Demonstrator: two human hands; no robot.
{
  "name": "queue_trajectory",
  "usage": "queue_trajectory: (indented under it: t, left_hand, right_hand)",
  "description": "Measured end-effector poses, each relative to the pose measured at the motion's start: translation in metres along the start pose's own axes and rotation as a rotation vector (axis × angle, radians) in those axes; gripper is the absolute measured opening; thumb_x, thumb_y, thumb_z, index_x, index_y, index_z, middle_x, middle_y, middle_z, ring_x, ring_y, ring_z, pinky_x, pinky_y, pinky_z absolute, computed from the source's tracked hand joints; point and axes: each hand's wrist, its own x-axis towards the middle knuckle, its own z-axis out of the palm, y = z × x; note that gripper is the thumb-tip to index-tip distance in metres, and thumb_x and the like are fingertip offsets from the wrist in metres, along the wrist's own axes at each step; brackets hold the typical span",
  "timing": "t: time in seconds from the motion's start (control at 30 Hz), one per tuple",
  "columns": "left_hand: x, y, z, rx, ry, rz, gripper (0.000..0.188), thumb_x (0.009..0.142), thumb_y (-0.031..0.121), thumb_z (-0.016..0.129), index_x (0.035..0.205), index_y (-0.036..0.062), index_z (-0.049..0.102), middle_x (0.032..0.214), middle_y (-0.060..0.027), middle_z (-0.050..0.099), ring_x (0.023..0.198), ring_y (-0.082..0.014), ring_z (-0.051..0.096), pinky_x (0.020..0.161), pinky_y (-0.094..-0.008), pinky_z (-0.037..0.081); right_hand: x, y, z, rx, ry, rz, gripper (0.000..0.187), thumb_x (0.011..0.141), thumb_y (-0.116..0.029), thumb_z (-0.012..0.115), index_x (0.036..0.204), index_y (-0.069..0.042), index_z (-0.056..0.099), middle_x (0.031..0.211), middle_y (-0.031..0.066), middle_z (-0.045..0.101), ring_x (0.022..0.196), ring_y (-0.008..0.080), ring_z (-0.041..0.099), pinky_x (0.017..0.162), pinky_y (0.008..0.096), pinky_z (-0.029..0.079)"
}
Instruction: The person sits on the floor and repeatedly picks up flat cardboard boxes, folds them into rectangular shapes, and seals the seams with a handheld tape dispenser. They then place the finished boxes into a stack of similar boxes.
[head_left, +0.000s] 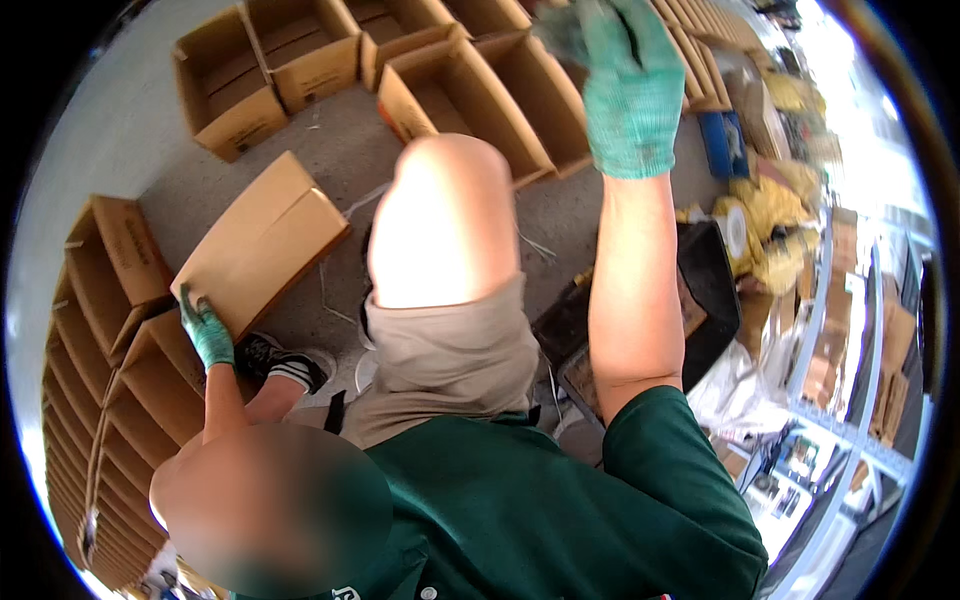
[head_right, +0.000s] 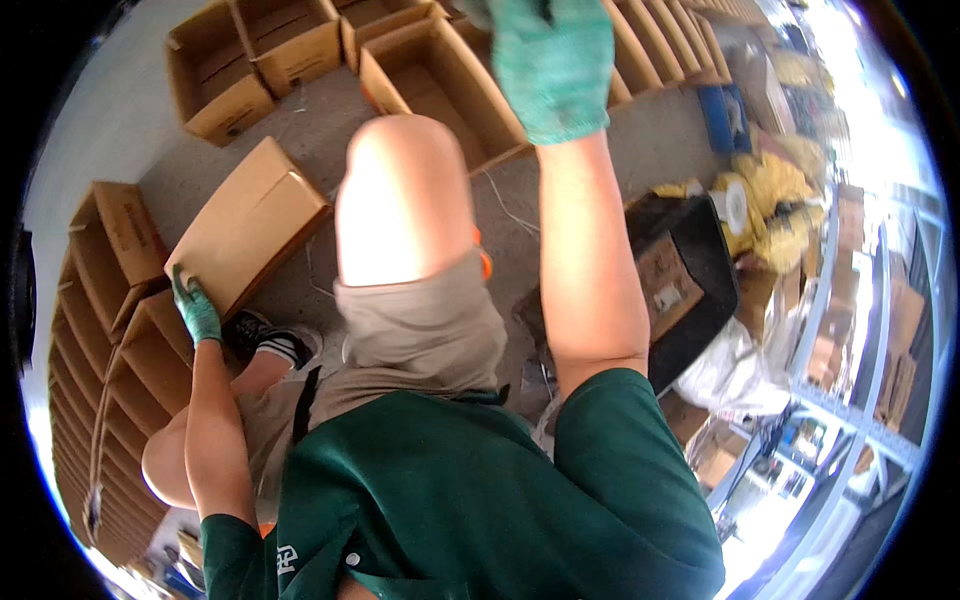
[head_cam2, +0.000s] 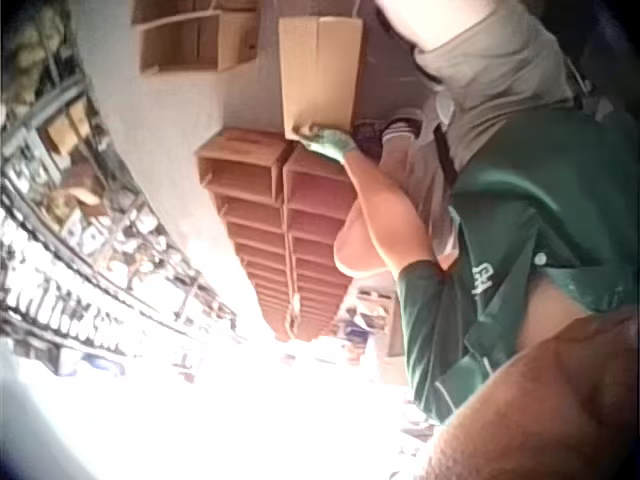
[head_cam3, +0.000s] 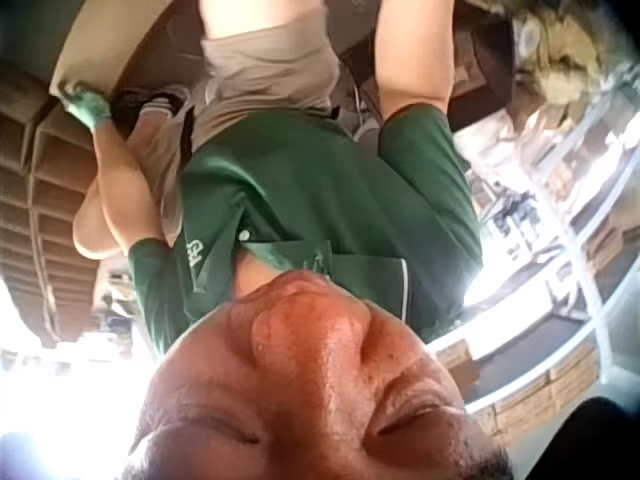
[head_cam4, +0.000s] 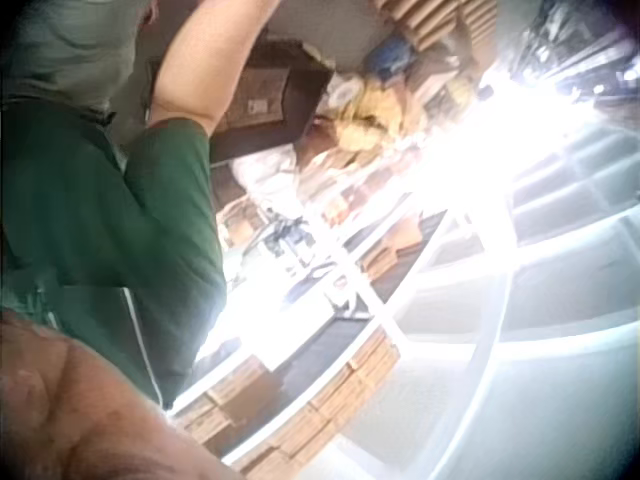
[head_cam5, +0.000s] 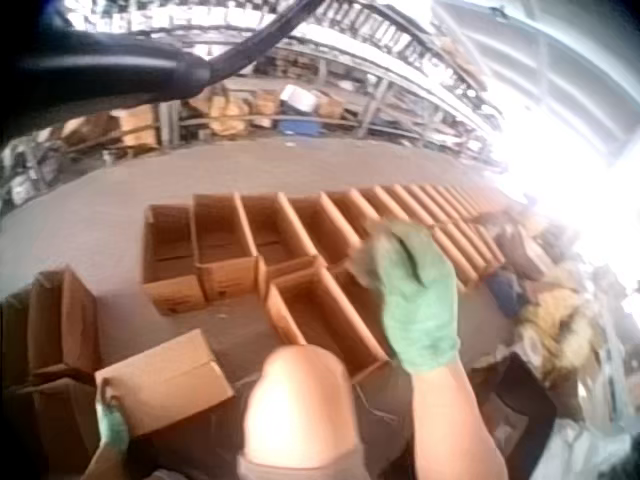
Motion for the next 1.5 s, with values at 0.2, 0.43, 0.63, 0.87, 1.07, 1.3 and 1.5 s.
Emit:
queue_trajectory:
  t: [0.2, 0.43, 0.63, 0.87, 1.07, 1.3, 1.5]
  left_hand:
    - [0.006, 0.005, 0.01, 0.022, -0.024, 0.071, 0.049, 0.106, 0.018, 0.047, 0.154, 0.0157, 0.039, 0.148, -0.0216, 0.046, 0.133, -0.0334, 0.048, 0.111, -0.0418, 0.039]
    - [0.006, -0.01, -0.006, 0.059, -0.078, -0.021, 0.052, 0.107, 0.021, 0.046, 0.157, 0.0162, 0.032, 0.15, -0.0196, 0.046, 0.132, -0.0296, 0.049, 0.11, -0.039, 0.039]
    - [0.003, 0.037, -0.003, -0.031, -0.125, -0.232, 0.054, 0.105, 0.016, 0.05, 0.156, 0.0235, 0.035, 0.129, -0.0159, 0.058, 0.103, -0.0221, 0.055, 0.092, -0.0345, 0.048]
    - [-0.001, 0.033, -0.005, 0.0, -0.096, -0.283, 0.055, 0.103, 0.016, 0.053, 0.155, 0.026, 0.037, 0.137, -0.0256, 0.051, 0.125, -0.0389, 0.054, 0.108, -0.0438, 0.043]
    - [-0.004, 0.048, 0.006, 0.05, -0.06, -0.319, 0.054, 0.105, 0.017, 0.051, 0.154, 0.0329, 0.036, 0.145, -0.0223, 0.042, 0.128, -0.0373, 0.052, 0.112, -0.0416, 0.042]
    - [-0.008, 0.054, -0.001, 0.065, -0.057, -0.357, 0.053, 0.105, 0.018, 0.051, 0.153, 0.0353, 0.036, 0.147, -0.0211, 0.043, 0.127, -0.0397, 0.053, 0.11, -0.044, 0.044]
    - [-0.009, 0.061, -0.001, 0.076, -0.025, -0.329, 0.053, 0.101, 0.019, 0.055, 0.15, 0.0334, 0.041, 0.148, -0.0241, 0.044, 0.126, -0.0437, 0.055, 0.106, -0.0475, 0.047]
  right_hand:
    - [-0.284, 0.169, -0.072, -0.583, -0.414, 0.719, 0.038, 0.094, -0.018, 0.067, 0.129, -0.004, 0.062, 0.104, 0.0109, 0.073, 0.089, 0.0173, 0.066, 0.082, 0.033, 0.054]
    - [-0.42, 0.194, 0.053, -0.63, -0.896, 1.144, 0.069, 0.088, -0.036, 0.064, 0.151, -0.018, 0.042, 0.123, 0.0253, 0.064, 0.112, 0.0414, 0.064, 0.094, 0.0505, 0.051]
    - [-0.459, 0.251, 0.066, -0.812, -0.792, 0.997, 0.032, 0.091, -0.031, 0.054, 0.114, -0.015, 0.067, 0.114, 0.0205, 0.069, 0.108, 0.0418, 0.065, 0.09, 0.051, 0.051]
    - [-0.363, 0.169, -0.003, 0.071, 0.113, 1.011, 0.031, 0.088, 0.008, 0.056, 0.115, 0.001, 0.069, 0.107, 0.0092, 0.069, 0.095, 0.0235, 0.067, 0.087, 0.0368, 0.056]
    - [-0.116, 0.065, -0.04, 0.225, 0.324, 0.457, 0.049, 0.082, -0.021, 0.059, 0.126, -0.001, 0.061, 0.122, 0.013, 0.061, 0.118, 0.0281, 0.057, 0.105, 0.0467, 0.046]
    - [0.009, -0.006, 0.158, 0.25, -0.611, 0.154, 0.049, 0.093, -0.042, 0.065, 0.12, -0.001, 0.067, 0.111, 0.0095, 0.069, 0.1, 0.0166, 0.064, 0.091, 0.0327, 0.052]
    - [-0.047, 0.067, 0.288, 0.323, -1.085, 0.276, 0.031, 0.086, -0.023, 0.082, 0.11, -0.005, 0.074, 0.096, 0.0001, 0.073, 0.091, 0.0063, 0.062, 0.084, 0.0262, 0.053]
